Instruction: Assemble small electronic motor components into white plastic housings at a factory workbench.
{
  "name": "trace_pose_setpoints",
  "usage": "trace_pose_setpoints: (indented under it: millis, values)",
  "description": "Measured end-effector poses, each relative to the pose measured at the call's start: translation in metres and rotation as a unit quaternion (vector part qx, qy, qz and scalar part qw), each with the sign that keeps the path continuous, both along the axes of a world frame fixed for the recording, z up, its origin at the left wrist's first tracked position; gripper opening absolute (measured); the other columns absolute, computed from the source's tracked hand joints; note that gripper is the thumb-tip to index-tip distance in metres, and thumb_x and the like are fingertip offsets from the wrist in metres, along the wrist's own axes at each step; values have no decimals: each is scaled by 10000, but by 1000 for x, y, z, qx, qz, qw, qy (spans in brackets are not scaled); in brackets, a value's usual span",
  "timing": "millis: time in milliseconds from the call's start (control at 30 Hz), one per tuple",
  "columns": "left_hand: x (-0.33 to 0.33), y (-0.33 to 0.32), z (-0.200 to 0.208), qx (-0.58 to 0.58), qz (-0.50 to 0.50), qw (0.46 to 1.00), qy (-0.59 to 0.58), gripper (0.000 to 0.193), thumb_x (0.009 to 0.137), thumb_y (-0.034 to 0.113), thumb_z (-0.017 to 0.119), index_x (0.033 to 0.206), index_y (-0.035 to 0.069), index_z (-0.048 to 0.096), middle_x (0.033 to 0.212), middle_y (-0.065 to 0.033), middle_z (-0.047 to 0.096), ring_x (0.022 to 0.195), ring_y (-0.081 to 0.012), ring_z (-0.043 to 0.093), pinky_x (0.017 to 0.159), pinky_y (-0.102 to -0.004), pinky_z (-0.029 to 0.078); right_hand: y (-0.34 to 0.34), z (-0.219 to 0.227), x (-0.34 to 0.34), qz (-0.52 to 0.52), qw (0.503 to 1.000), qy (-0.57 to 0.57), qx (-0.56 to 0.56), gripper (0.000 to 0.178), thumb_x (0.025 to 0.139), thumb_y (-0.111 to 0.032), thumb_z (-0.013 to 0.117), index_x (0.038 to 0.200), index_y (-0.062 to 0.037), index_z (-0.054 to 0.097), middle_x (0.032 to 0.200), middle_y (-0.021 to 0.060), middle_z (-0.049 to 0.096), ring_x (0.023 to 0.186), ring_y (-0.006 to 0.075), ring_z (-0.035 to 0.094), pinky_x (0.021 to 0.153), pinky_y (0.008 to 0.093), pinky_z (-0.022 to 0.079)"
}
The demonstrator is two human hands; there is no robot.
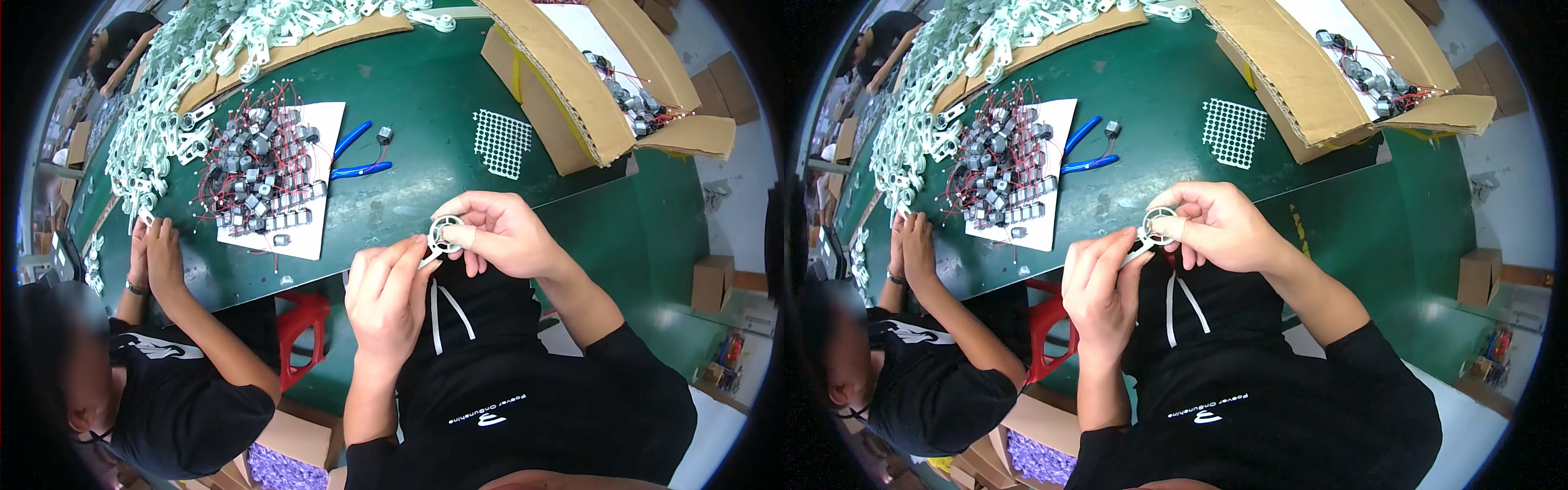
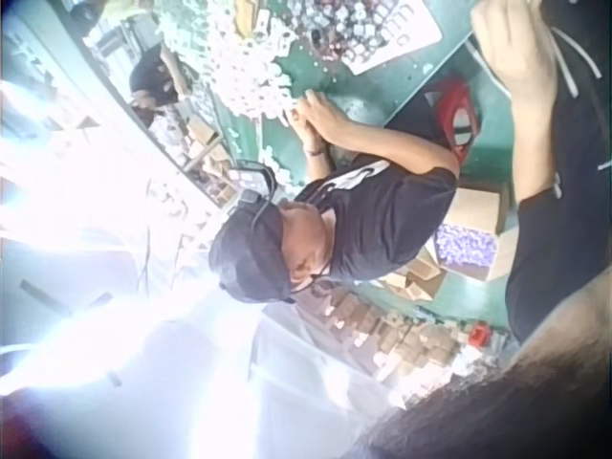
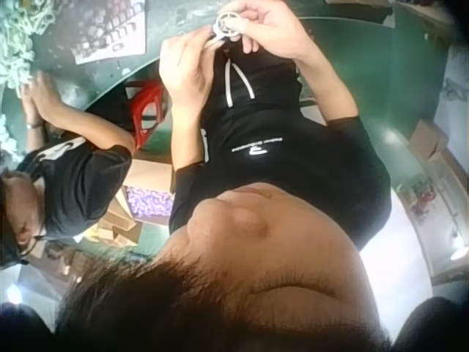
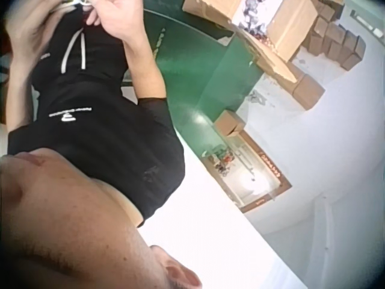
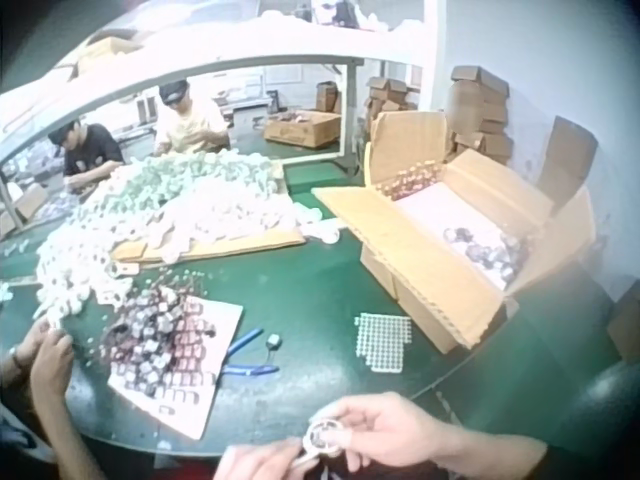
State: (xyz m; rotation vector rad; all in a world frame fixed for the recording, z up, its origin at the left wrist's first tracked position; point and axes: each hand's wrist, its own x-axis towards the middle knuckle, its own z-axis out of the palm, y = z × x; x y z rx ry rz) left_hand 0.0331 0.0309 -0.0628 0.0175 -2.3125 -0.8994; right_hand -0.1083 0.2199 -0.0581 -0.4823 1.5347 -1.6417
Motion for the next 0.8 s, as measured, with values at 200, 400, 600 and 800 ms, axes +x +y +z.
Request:
trace_pose_setpoints:
  millis: [200,400,600,800]
  values:
    - [-1,3,-2,-22,-2,1000,-2,401,843,-30,956,1231,-25,854,1185,-141,830,965,-315,756,851,-421,632,-12,-7,11,-30,996,69,39,210,1199,-112,708,1344,34,750,1033,41,778,872,62,717,651,225,586]
    - [-2,4,5,-3,-1,1000,-23,460,859,-24,956,1301,-8,832,1167,-147,829,984,-337,754,872,-434,622,-11,-23,3,-35,999,19,-32,204,1199,-122,719,1329,28,761,980,60,780,697,62,672,620,224,532]
    - [7,-11,13,10,2,996,-94,503,847,9,991,1320,4,821,1129,-142,839,990,-347,752,889,-437,608,-2,-21,-2,-32,999,-20,20,307,1201,-170,727,1425,41,737,984,95,823,658,123,717,603,257,560]
    - [-12,-93,39,-154,137,977,-59,422,889,10,963,1286,49,828,1206,-152,841,1145,-379,792,1029,-477,616,15,-18,-6,-47,997,4,61,315,1193,-186,739,1416,37,747,940,95,807,650,116,712,612,263,549]
